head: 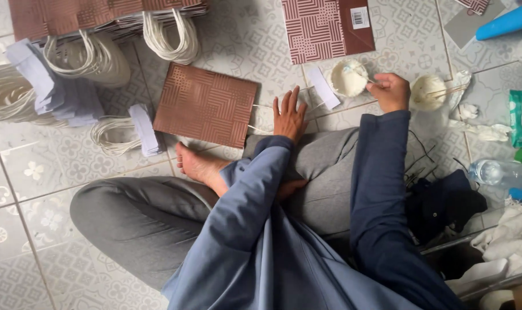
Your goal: The person sits on the floor and assembles paper bags by applying glue to white paper strips and attaching them to the sides of patterned brown paper bags. The person handles multiple bags one at a time, applying adhesive and pressing the strips into place.
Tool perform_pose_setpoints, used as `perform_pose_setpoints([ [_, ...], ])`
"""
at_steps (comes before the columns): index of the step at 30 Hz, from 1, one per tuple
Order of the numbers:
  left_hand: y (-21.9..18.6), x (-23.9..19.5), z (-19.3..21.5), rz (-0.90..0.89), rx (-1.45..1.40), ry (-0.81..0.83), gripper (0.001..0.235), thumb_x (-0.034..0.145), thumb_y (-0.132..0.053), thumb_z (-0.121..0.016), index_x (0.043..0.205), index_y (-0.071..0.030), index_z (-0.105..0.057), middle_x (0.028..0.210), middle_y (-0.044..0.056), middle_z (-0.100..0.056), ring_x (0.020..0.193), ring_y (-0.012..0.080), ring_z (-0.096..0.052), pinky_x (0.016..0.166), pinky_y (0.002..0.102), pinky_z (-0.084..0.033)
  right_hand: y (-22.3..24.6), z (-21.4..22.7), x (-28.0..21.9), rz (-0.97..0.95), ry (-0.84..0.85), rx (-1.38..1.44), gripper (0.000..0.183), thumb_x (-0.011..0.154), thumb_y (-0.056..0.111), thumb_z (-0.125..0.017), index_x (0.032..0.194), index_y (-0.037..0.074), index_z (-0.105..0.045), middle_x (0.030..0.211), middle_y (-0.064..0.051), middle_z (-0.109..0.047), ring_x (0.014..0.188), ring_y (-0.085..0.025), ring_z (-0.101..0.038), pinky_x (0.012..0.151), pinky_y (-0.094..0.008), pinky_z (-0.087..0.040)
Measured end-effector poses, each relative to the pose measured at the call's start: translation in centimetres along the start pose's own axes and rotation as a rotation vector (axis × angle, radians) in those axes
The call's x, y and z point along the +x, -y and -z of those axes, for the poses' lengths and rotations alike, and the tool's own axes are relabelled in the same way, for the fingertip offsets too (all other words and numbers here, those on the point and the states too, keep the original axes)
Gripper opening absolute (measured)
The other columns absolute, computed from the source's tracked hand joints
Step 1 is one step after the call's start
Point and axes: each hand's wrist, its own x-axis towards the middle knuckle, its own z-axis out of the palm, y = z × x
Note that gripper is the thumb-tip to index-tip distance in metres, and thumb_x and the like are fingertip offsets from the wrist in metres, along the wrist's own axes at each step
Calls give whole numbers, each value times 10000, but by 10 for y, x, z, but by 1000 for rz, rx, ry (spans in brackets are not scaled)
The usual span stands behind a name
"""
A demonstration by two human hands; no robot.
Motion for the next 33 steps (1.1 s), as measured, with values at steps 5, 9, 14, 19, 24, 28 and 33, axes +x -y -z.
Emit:
perform_pose_setpoints([
  [5, 4, 14, -29, -4, -45, -34, 193, 967, -251, -538, 1082, -185, -679, 1399, 28, -570, 1336, 291, -488, 1173, 598, -270, 48, -7, -11, 125, -70, 191, 177, 914, 26, -694, 1066, 26, -785, 865, -94, -746, 730, -122, -666, 668, -259, -567],
  [9, 13, 20, 11, 63, -281, 60, 260, 1014, -252, -502, 1201, -148, -651, 1255, 50, -683, 1297, 304, -578, 1190, 616, -245, 76, -7, -20, 254, -226, 249, 126, 966, -51, -730, 1057, 3, -799, 842, -69, -752, 708, -87, -645, 672, -221, -566],
  [14, 42, 47, 75, 308, -759, 51, 88, 983, -153, -585, 994, -105, -658, 1115, 112, -660, 809, 299, -741, 659, 374, -527, 85, -6, -25, 319, -246, 301, 81, 1009, -39, -688, 1047, -29, -759, 868, -135, -759, 746, -167, -729, 673, -271, -650],
  [19, 83, 56, 56, 457, -769, 89, 120, 959, -156, -628, 899, -103, -717, 1019, 85, -687, 577, 201, -777, 535, 269, -491, 87, -14, -25, 349, -208, 202, 52, 990, -9, -736, 1031, -19, -766, 813, -117, -735, 716, -167, -727, 663, -280, -652],
  [24, 87, 34, 32, 169, -298, -169, 326, 868, -115, -727, 1179, -131, -628, 1324, 140, -525, 1097, 368, -597, 915, 496, -534, 78, -22, -19, 407, -136, 19, 68, 988, 14, -707, 1012, 3, -770, 834, -112, -754, 715, -164, -724, 675, -293, -621],
  [28, 51, 17, 32, 114, -107, -51, 433, 890, -199, -734, 1311, -165, -635, 1520, 99, -480, 1443, 365, -407, 1194, 603, -308, 76, -25, -17, 404, -105, -13, 42, 999, 12, -738, 1025, 3, -769, 861, -112, -765, 735, -173, -743, 675, -290, -624],
  [33, 36, 2, -1, 62, -33, 65, 567, 977, -329, -618, 1504, -177, -476, 1631, 4, -367, 1535, 268, -282, 1262, 565, -146, 87, -23, -23, 318, -77, -9, 95, 961, 42, -762, 1056, 54, -757, 878, -99, -742, 750, -158, -696, 711, -279, -609],
])
